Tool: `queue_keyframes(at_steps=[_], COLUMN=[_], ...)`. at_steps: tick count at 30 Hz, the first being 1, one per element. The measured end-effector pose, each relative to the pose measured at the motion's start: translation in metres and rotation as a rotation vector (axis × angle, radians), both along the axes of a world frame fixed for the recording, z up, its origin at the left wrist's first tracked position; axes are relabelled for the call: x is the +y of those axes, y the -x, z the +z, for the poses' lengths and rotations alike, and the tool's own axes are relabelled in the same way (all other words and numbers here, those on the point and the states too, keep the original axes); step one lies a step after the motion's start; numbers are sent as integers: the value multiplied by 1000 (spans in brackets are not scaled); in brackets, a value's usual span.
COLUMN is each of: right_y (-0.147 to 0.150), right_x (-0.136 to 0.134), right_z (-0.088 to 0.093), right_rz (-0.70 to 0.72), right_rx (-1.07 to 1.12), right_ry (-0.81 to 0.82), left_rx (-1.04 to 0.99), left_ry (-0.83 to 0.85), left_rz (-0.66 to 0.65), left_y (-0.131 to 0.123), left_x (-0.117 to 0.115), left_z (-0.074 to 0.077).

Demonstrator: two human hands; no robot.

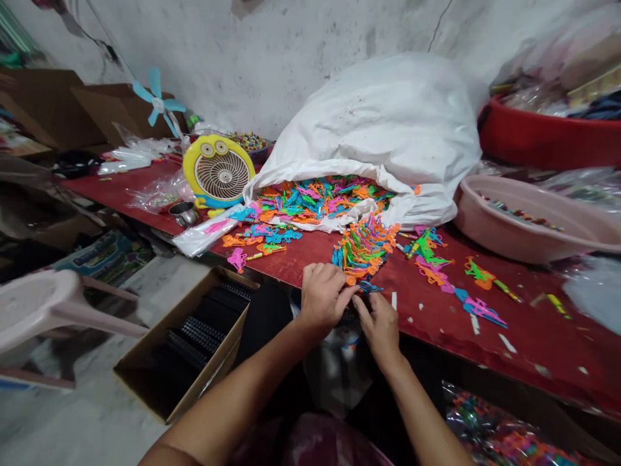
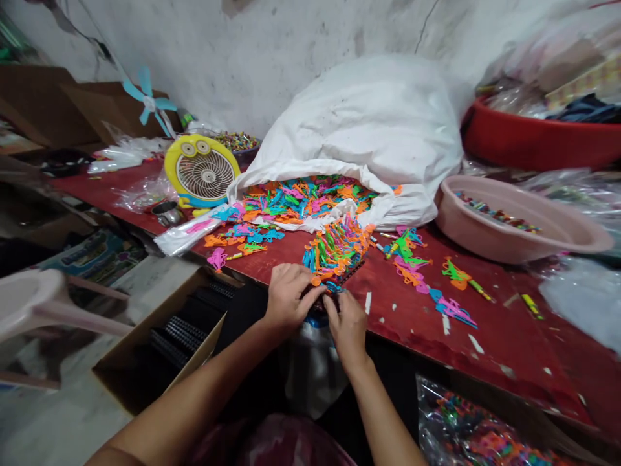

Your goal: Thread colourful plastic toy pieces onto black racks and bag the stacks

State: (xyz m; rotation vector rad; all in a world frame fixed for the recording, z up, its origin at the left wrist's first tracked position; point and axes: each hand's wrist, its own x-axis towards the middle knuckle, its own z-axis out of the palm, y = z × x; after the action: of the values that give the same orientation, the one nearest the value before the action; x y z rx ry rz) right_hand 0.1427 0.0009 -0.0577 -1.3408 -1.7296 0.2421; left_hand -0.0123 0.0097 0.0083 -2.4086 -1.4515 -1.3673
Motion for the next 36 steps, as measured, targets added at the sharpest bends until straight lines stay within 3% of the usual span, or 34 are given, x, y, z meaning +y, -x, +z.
queue_keyframes(at_steps=[5, 17, 22, 26, 28, 31, 36], right_y=[7, 5, 1, -9, -14, -21, -34], right_x=[3, 4, 6, 8, 9, 8, 5], right_z=[6, 8, 9, 7, 7, 6, 4], right_rz=[-69, -111, -83, -94, -122, -134, -170], right_rx=[-242, -348, -259, -96, -64, -56, -81], right_ry=[-64, -63, -53, -8, 8, 30, 26], left_rx=[77, 59, 66, -66, -155, -180, 19], left_ry=[7, 21, 4, -25, -26, 36, 136], left_rz=[-62, -120, -162, -136, -39, 65, -55], left_y=[5, 9, 8, 5, 3, -1, -8], left_x=[9, 12, 17, 13, 6, -8, -21], left_z=[11, 14, 18, 17, 7, -23, -74])
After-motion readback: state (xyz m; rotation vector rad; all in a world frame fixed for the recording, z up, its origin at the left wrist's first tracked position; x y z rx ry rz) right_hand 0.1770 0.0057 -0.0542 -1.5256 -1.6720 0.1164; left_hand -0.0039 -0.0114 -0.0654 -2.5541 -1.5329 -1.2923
